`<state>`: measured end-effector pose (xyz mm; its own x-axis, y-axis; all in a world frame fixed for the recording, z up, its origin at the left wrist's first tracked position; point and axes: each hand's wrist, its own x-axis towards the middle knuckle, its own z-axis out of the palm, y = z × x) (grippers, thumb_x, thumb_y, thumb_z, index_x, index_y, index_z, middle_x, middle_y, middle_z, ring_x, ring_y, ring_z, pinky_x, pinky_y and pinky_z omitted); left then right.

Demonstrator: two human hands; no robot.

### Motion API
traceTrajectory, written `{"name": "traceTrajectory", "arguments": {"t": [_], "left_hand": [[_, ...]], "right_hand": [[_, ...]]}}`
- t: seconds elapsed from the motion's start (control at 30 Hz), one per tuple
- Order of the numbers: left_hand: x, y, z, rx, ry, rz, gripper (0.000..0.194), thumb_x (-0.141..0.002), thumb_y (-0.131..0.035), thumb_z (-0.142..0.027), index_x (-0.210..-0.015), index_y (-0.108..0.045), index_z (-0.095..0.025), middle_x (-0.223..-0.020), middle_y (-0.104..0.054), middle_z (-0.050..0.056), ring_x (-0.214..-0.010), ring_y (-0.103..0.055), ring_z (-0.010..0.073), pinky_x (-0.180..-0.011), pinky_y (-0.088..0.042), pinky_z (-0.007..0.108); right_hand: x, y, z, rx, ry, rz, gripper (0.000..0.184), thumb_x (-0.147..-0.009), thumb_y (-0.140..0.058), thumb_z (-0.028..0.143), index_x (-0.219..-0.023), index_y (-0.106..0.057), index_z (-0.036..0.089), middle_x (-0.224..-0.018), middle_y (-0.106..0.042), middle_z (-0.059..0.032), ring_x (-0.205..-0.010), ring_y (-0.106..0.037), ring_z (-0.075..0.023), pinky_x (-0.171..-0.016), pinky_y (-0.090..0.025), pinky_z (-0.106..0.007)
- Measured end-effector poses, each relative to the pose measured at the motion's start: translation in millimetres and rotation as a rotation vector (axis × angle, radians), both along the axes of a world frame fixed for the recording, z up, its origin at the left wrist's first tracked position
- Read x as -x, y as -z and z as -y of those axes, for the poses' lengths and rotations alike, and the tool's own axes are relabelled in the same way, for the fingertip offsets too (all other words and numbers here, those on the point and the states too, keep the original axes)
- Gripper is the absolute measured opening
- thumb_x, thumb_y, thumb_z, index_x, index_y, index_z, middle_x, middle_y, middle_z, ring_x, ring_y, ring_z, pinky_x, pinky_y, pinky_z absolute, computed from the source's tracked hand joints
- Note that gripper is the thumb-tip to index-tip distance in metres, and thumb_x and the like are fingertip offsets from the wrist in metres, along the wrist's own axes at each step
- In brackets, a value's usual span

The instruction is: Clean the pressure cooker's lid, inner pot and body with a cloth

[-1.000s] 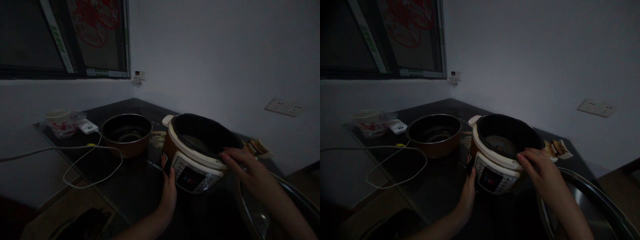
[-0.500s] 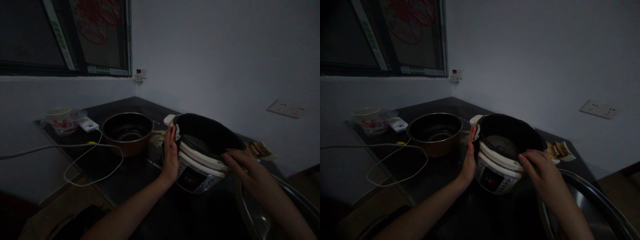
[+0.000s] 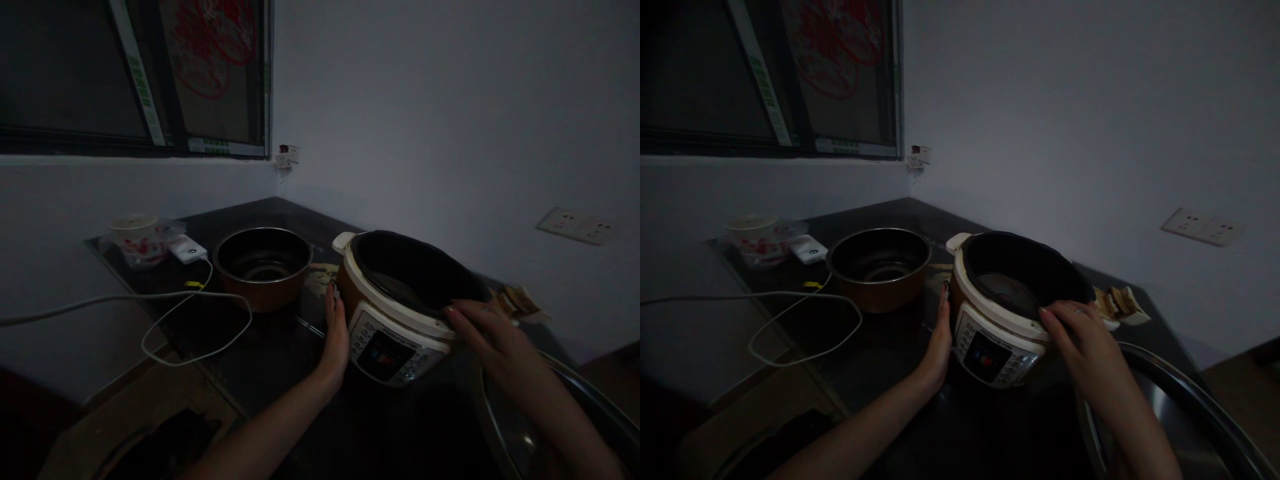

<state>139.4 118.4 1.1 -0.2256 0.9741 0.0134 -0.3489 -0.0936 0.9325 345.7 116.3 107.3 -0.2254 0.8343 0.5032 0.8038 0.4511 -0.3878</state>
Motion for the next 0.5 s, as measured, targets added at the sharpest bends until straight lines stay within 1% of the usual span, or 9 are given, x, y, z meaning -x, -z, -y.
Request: {"name": "traceTrajectory", "arguments": {"t": [0.07,0.13,0.2,0.23,0.27,0.33,0.43,0.5], "left_hand": [[1,-19.5,-4,-0.118,-0.018,-0.047,0.063,-0.095,-0.022,-0.057,-0.151,-0.015,-0.030,-0.160,-0.006,-0.008,-0.146,-0.003,0.0111,-0.119,-0.004,0.030],[3,-37.2,-10,-0.264,-0.034,-0.129,0.060,-0.096,-0.019,-0.055,-0.150,-0.019,-0.031,-0.160,-0.009,-0.008,-0.146,-0.005,0.0113,-0.119,-0.004,0.030],[6,-47.9,-17,-0.373,-0.058,-0.213,0.056,-0.097,-0.017,-0.052,-0.149,-0.024,-0.031,-0.160,-0.013,-0.007,-0.147,-0.007,0.0125,-0.119,-0.004,0.032],[8,-49.9,-21,-0.399,-0.070,-0.239,0.055,-0.098,-0.018,-0.051,-0.149,-0.026,-0.032,-0.160,-0.015,-0.007,-0.146,-0.008,0.0128,-0.119,-0.004,0.032],[9,-49.6,-24,-0.413,-0.081,-0.255,0.054,-0.098,-0.019,-0.049,-0.148,-0.026,-0.031,-0.160,-0.016,-0.006,-0.146,-0.009,0.0129,-0.119,-0.005,0.032],[11,-43.1,-29,-0.404,-0.091,-0.254,0.054,-0.098,-0.023,-0.047,-0.149,-0.025,-0.029,-0.160,-0.017,-0.004,-0.146,-0.010,0.0128,-0.119,-0.005,0.031],[12,-24.1,-31,-0.277,-0.080,-0.179,0.057,-0.096,-0.028,-0.048,-0.149,-0.025,-0.026,-0.160,-0.017,-0.002,-0.146,-0.010,0.0121,-0.119,-0.006,0.029],[13,-9.3,-28,-0.160,-0.064,-0.125,0.057,-0.095,-0.029,-0.050,-0.147,-0.028,-0.027,-0.159,-0.021,-0.001,-0.146,-0.012,0.0137,-0.118,-0.008,0.029]], "right_hand": [[0,0.4,-1,-0.016,0.001,0.009,0.051,-0.085,-0.042,0.064,-0.078,-0.069,0.022,-0.088,-0.070,-0.0099,-0.086,-0.062,-0.0278,-0.081,-0.048,-0.044],[0,0.9,-1,-0.027,0.003,0.009,0.052,-0.085,-0.042,0.065,-0.079,-0.070,0.022,-0.089,-0.070,-0.0101,-0.088,-0.062,-0.0276,-0.081,-0.049,-0.043],[0,1.7,-1,-0.032,0.007,-0.004,0.053,-0.084,-0.042,0.066,-0.081,-0.070,0.022,-0.091,-0.070,-0.0101,-0.089,-0.062,-0.0277,-0.082,-0.050,-0.044],[0,2.3,-1,-0.028,0.007,-0.005,0.053,-0.084,-0.042,0.067,-0.081,-0.070,0.022,-0.092,-0.070,-0.0101,-0.090,-0.062,-0.0278,-0.083,-0.050,-0.044],[-1,2.9,-1,-0.026,0.009,-0.005,0.053,-0.085,-0.042,0.067,-0.081,-0.071,0.022,-0.093,-0.070,-0.0102,-0.091,-0.062,-0.0279,-0.083,-0.050,-0.044],[-1,4.3,0,-0.029,0.018,-0.005,0.052,-0.085,-0.043,0.065,-0.083,-0.071,0.022,-0.096,-0.070,-0.0106,-0.094,-0.062,-0.0284,-0.085,-0.050,-0.045],[-3,5.6,-1,-0.032,0.020,-0.009,0.048,-0.086,-0.045,0.062,-0.087,-0.072,0.022,-0.099,-0.070,-0.0102,-0.100,-0.061,-0.0289,-0.090,-0.048,-0.047],[-4,4.9,-2,-0.039,-0.003,0.001,0.045,-0.087,-0.045,0.059,-0.090,-0.072,0.023,-0.101,-0.070,-0.0091,-0.104,-0.060,-0.0289,-0.093,-0.046,-0.048]]}}
